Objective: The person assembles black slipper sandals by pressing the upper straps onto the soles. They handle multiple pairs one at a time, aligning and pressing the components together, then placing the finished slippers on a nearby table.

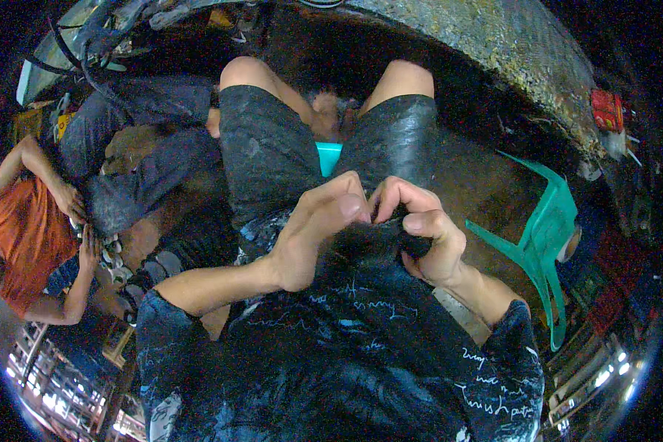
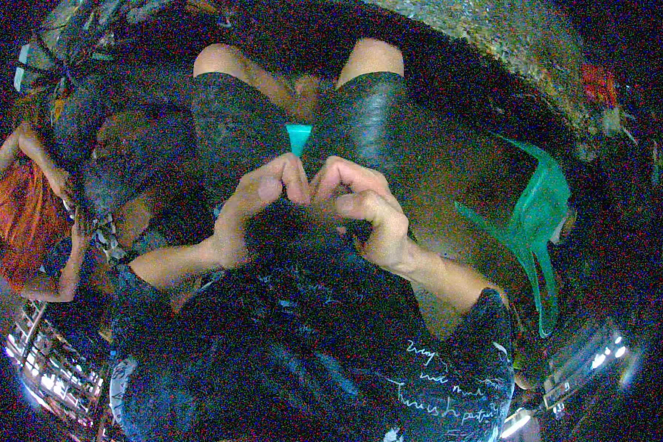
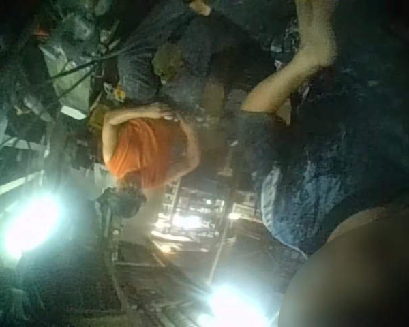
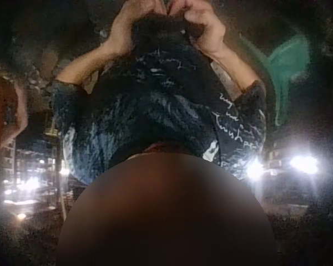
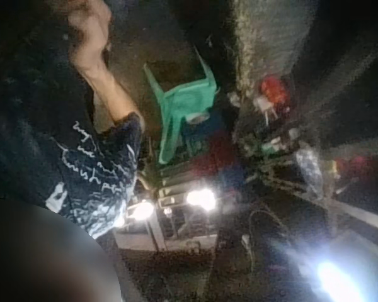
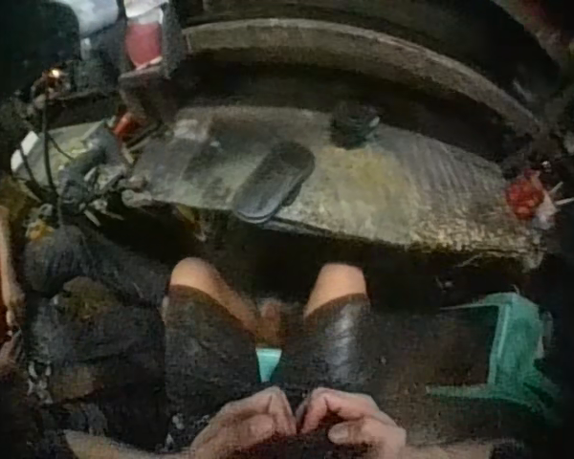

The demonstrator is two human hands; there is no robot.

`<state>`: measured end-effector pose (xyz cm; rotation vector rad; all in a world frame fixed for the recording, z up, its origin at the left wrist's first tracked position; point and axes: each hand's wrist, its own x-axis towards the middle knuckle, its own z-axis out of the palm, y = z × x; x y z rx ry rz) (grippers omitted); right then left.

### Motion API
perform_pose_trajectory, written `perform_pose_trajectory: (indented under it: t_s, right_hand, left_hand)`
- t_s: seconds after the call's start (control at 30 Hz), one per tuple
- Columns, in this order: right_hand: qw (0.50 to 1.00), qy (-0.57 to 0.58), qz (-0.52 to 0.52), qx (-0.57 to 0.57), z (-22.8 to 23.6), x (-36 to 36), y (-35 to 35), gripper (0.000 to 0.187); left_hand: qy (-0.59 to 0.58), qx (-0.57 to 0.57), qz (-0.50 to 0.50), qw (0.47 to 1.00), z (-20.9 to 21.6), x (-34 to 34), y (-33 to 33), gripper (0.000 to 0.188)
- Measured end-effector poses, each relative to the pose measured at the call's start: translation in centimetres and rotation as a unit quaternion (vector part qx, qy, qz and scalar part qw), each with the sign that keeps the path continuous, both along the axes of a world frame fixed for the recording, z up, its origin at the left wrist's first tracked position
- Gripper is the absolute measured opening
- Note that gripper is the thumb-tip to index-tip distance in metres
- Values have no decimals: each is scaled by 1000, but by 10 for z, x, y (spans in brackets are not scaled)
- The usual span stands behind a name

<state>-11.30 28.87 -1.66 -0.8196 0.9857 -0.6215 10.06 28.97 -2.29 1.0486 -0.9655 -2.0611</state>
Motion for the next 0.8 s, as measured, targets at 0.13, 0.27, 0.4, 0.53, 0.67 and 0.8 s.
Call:
perform_pose_trajectory:
  t_s: [0.13, 0.27, 0.4, 0.53, 0.67, 0.8]
  right_hand:
    - [996, -62, -20, -64, 2, 11, -7, 33]
    - [999, -15, -22, -21, 10, 16, 2, 51]
    - [997, -7, -41, -69, 1, 19, 0, 47]
    - [974, 105, -193, 56, -36, 40, -34, 45]
    - [940, -131, -143, 281, -53, 26, -74, 43]
    - [958, -158, -144, 192, -42, 29, -99, 37]
  left_hand:
    - [23, -52, -1, 998, 4, -5, -3, 47]
    - [25, -101, 4, 995, 5, -6, 3, 48]
    - [33, -99, 50, 993, -3, -18, -1, 56]
    - [-15, 114, 79, 990, -33, -21, -53, 67]
    - [148, 337, 90, 926, -53, 18, -77, 92]
    - [-25, -180, 137, 974, -40, 28, -64, 60]
